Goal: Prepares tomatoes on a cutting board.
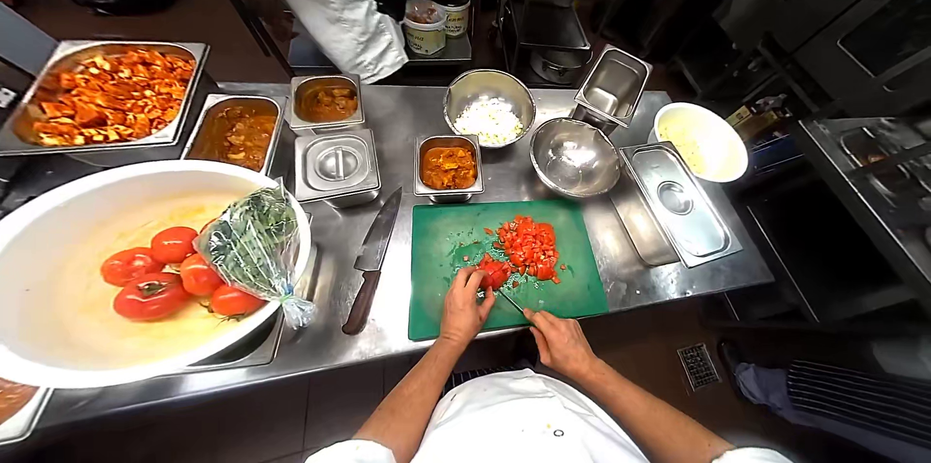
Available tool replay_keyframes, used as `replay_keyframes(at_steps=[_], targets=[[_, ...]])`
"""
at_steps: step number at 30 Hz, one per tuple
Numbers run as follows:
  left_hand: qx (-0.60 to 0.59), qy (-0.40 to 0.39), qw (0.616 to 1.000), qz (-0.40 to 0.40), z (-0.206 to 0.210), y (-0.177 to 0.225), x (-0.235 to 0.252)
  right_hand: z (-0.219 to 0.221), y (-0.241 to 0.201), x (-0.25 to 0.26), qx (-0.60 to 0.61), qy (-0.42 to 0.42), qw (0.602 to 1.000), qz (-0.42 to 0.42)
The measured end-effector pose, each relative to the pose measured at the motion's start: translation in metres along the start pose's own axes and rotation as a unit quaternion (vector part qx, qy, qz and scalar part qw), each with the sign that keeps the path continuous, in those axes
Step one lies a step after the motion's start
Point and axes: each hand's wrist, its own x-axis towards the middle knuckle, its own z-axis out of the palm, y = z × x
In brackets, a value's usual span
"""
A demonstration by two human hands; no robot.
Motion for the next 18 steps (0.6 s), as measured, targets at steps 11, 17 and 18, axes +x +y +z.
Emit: replay_keyframes(at_steps=[11,17,18], targets=[[-0.008,0.002,1.0,0.01,0.002,-0.001,-0.003,0.01,-0.019,0.07,0.02,-0.069,0.997,-0.015],[0.031,-0.053,0.998,0.012,-0.001,0.0,0.006,0.0,-0.006,0.033,-0.017,-0.064,0.998,0.002],[0.049,-0.084,0.995,0.008,-0.002,0.003,0.01,0.0,-0.001,0.034,-0.023,-0.046,0.999,0.016]])
